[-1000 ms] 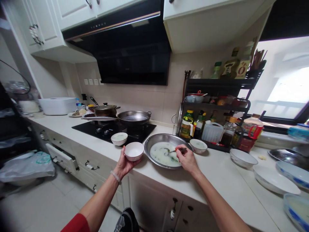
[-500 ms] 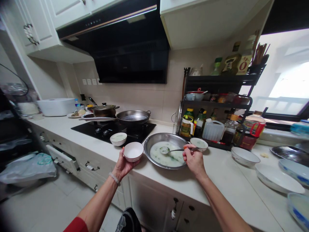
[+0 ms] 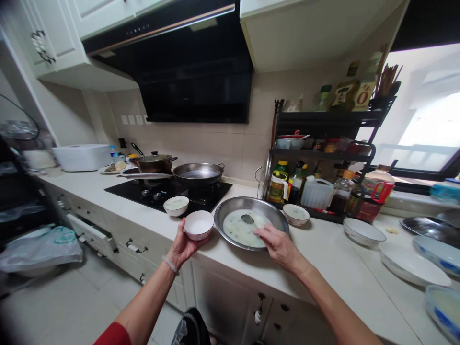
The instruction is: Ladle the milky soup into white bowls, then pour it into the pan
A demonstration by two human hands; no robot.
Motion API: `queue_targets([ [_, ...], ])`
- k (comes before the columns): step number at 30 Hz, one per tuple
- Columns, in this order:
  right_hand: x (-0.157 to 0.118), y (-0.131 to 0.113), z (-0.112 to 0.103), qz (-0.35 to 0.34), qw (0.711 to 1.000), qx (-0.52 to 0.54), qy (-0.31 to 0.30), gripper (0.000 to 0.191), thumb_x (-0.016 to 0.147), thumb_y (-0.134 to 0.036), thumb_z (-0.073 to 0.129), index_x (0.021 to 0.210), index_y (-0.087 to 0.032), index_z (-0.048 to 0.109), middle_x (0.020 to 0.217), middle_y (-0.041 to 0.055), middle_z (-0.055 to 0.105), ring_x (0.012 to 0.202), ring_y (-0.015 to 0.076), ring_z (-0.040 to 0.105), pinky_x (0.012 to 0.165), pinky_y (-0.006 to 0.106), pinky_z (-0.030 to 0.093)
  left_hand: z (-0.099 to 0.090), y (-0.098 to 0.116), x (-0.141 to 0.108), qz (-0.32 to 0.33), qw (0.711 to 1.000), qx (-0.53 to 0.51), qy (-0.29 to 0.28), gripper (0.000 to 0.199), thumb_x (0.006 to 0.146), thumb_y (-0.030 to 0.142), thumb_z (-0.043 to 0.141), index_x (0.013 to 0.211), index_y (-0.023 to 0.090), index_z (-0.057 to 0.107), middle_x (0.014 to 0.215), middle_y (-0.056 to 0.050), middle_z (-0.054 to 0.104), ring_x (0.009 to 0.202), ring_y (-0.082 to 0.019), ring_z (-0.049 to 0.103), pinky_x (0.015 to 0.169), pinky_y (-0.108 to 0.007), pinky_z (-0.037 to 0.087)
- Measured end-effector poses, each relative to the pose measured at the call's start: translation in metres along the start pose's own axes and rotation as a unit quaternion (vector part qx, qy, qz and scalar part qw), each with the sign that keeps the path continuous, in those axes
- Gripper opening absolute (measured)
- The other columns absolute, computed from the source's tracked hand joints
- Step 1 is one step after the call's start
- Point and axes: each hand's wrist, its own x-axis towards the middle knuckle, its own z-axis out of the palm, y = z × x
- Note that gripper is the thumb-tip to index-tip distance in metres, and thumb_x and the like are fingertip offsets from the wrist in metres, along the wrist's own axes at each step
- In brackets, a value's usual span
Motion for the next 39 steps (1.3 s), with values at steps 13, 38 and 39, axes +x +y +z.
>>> queue_targets([
  [13, 0.023, -0.047, -0.04, -0.014, 0.941, -0.17, -0.291, 0.043, 0.07, 0.006, 0.049, 0.089, -0.024, 0.073, 0.087, 0.0064, 0.056, 0.079, 0.0191, 0.056, 0.063, 0.028, 0.034, -0.004, -0.001, 0.003, -0.003, 1.0, -0.007, -0.009, 0.063, 0.093, 0.053, 0.051, 0.148, 0.026, 0.038, 0.129, -0.016, 0.064, 0.113, -0.034, 0.064, 0.089, -0.055, 0.055],
  [38, 0.017, 0.0, 0.002, 0.26, 0.942, 0.139, 0.16, 0.034, 0.081, -0.048, 0.052, 0.092, -0.019, 0.067, 0.061, 0.0026, 0.062, 0.049, 0.0172, 0.054, 0.048, 0.03, 0.045, -0.004, -0.002, 0.004, -0.006, 1.0, -0.006, -0.013, 0.064, 0.09, 0.053, 0.055, 0.146, 0.025, 0.042, 0.128, -0.016, 0.064, 0.113, -0.035, 0.064, 0.088, -0.053, 0.055],
  [39, 0.018, 0.001, 0.005, 0.284, 0.928, 0.167, 0.176, 0.035, 0.079, -0.05, 0.054, 0.091, -0.019, 0.066, 0.059, 0.0021, 0.061, 0.046, 0.0164, 0.053, 0.044, 0.029, 0.043, -0.004, -0.001, 0.004, -0.005, 1.0, -0.006, -0.012, 0.063, 0.091, 0.053, 0.054, 0.146, 0.025, 0.042, 0.128, -0.016, 0.064, 0.114, -0.035, 0.064, 0.089, -0.053, 0.055],
])
